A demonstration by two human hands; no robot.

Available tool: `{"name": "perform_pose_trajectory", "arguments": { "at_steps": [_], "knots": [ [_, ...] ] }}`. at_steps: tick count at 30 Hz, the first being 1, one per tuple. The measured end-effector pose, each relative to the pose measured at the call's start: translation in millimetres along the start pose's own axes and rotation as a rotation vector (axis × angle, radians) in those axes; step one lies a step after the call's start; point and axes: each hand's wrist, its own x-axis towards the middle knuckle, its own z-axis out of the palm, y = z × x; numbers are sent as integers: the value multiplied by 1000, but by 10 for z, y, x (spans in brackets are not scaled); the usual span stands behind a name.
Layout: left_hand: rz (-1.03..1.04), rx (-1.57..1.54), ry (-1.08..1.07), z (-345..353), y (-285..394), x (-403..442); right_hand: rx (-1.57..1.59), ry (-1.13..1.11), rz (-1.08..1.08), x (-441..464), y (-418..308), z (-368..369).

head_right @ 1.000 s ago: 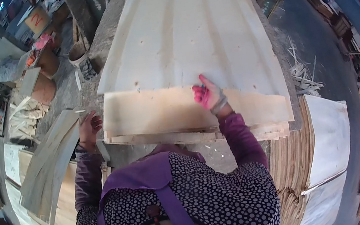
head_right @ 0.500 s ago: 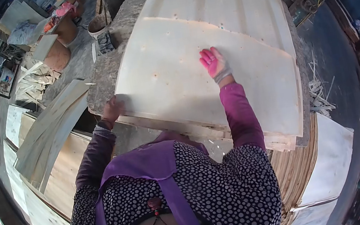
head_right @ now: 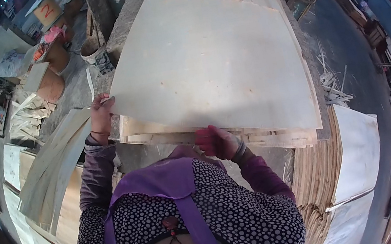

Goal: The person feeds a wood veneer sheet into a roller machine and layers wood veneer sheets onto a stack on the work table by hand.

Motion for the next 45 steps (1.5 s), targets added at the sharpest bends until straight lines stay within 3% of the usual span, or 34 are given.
{"name": "perform_pose_trajectory", "arguments": {
  "at_steps": [4, 10, 13, 16, 19, 22, 25, 28, 33, 35, 38, 42, 45],
  "knots": [
    [-9, -145, -21, 66, 225, 9, -52, 189, -69, -65, 33, 318],
    [3, -169, -59, -20, 279, 30, 265, 265, -375, -6, -124, 609],
    [-31, -225, -72, -110, 204, 67, 241, 190, -353, 48, -250, 468],
    [-68, -274, -58, -197, 184, 41, 69, 472, -461, 82, -369, 477],
    [-91, -349, -21, -293, 169, 3, -395, 266, -707, 51, -430, 143],
    [-145, -410, 10, -411, 21, 35, -707, 402, -845, 79, -549, 558],
    [-177, -331, 74, -349, -22, -41, -58, 288, -479, 355, -948, 309],
    [-210, -253, 111, -360, -171, -80, 43, 336, -532, 645, -1297, 60],
    [-260, -103, 180, -350, -360, -188, 38, 369, -484, 1100, -1817, -322],
    [-225, 58, 223, -382, -534, -226, 19, 327, -561, 1401, -2134, -542],
    [-164, 307, 158, -401, -843, -158, 240, 430, -637, 1584, -2309, -497],
    [-200, 374, -6, -226, -955, -241, 152, 321, -517, 1368, -2023, -291],
    [-97, 400, 25, -232, -988, -197, 20, 164, -354, 1003, -1584, -117]
  ]
}}
